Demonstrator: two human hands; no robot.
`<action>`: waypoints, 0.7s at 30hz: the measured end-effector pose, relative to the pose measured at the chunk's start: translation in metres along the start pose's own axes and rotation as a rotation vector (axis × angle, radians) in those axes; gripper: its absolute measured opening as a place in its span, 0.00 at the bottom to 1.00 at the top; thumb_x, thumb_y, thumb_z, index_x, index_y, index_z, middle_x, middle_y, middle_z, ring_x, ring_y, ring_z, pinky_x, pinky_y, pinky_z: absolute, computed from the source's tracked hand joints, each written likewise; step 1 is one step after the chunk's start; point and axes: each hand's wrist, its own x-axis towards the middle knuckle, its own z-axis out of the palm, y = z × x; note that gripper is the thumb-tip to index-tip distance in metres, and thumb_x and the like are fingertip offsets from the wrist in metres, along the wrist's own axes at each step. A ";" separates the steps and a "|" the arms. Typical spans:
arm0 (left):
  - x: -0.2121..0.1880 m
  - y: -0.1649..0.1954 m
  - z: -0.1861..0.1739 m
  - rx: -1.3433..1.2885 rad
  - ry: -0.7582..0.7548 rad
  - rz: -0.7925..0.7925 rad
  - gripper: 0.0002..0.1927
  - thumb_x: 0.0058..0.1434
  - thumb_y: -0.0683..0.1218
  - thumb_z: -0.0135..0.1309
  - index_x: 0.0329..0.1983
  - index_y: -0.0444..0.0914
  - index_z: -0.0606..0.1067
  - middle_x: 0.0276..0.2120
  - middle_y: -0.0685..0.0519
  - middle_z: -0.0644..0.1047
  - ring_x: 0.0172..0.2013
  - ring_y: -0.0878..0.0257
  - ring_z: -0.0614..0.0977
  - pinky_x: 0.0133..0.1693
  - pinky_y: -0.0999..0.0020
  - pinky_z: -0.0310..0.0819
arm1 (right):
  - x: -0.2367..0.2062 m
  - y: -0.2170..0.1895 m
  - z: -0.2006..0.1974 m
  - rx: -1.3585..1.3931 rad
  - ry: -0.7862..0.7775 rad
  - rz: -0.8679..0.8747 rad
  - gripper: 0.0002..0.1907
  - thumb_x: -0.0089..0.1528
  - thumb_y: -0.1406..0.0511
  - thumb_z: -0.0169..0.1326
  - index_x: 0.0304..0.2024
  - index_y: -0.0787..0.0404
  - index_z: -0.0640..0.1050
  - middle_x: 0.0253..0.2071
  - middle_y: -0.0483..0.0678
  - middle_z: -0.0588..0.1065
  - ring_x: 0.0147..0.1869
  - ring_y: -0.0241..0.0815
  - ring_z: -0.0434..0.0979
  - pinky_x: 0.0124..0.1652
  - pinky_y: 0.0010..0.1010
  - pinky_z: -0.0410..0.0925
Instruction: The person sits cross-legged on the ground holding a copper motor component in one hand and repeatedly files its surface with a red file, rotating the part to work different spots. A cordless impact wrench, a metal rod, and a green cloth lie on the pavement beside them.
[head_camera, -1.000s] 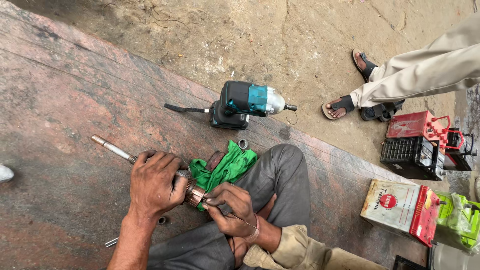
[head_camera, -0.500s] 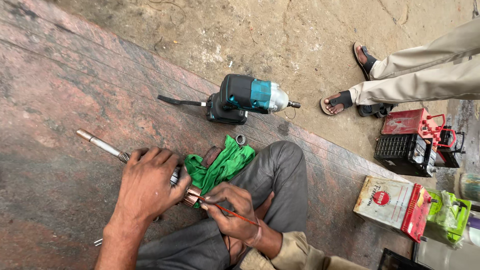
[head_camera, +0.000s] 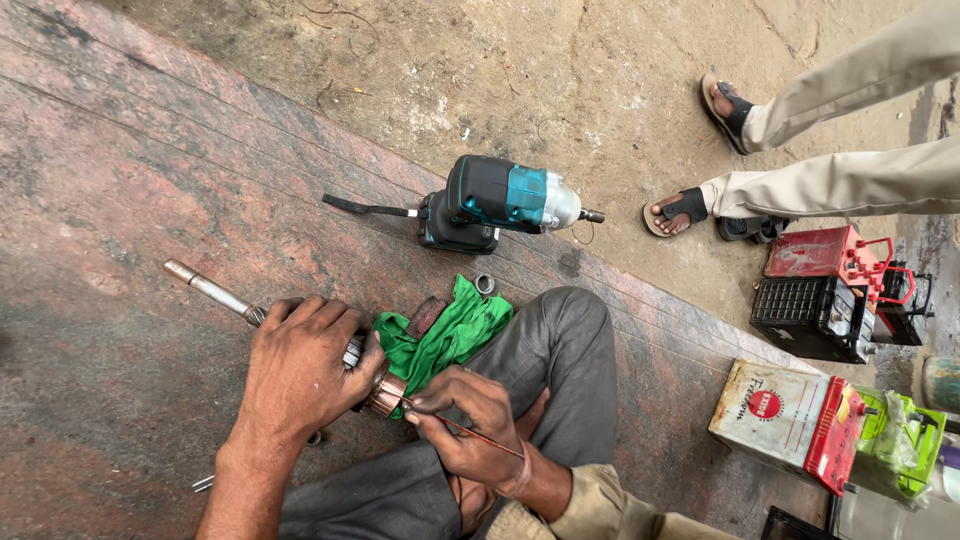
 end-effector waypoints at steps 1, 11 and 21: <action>0.000 -0.001 0.000 -0.020 0.029 0.011 0.16 0.52 0.54 0.58 0.32 0.36 0.81 0.32 0.49 0.82 0.39 0.54 0.81 0.51 0.53 0.69 | 0.000 0.000 -0.001 -0.020 0.007 -0.006 0.08 0.56 0.74 0.65 0.35 0.65 0.78 0.36 0.53 0.81 0.38 0.44 0.84 0.38 0.32 0.74; 0.000 0.001 0.009 -0.109 0.229 0.003 0.16 0.61 0.55 0.57 0.25 0.38 0.79 0.27 0.49 0.80 0.34 0.51 0.82 0.43 0.53 0.71 | 0.000 0.004 -0.002 -0.106 0.011 -0.056 0.08 0.56 0.74 0.65 0.34 0.65 0.78 0.36 0.53 0.80 0.39 0.47 0.84 0.40 0.33 0.75; -0.006 -0.005 0.020 -0.257 0.308 0.015 0.21 0.57 0.49 0.52 0.53 0.36 0.74 0.25 0.49 0.77 0.31 0.49 0.80 0.42 0.54 0.70 | -0.006 0.006 -0.007 -0.286 0.000 -0.155 0.11 0.58 0.76 0.65 0.34 0.64 0.74 0.38 0.53 0.79 0.40 0.49 0.83 0.40 0.32 0.73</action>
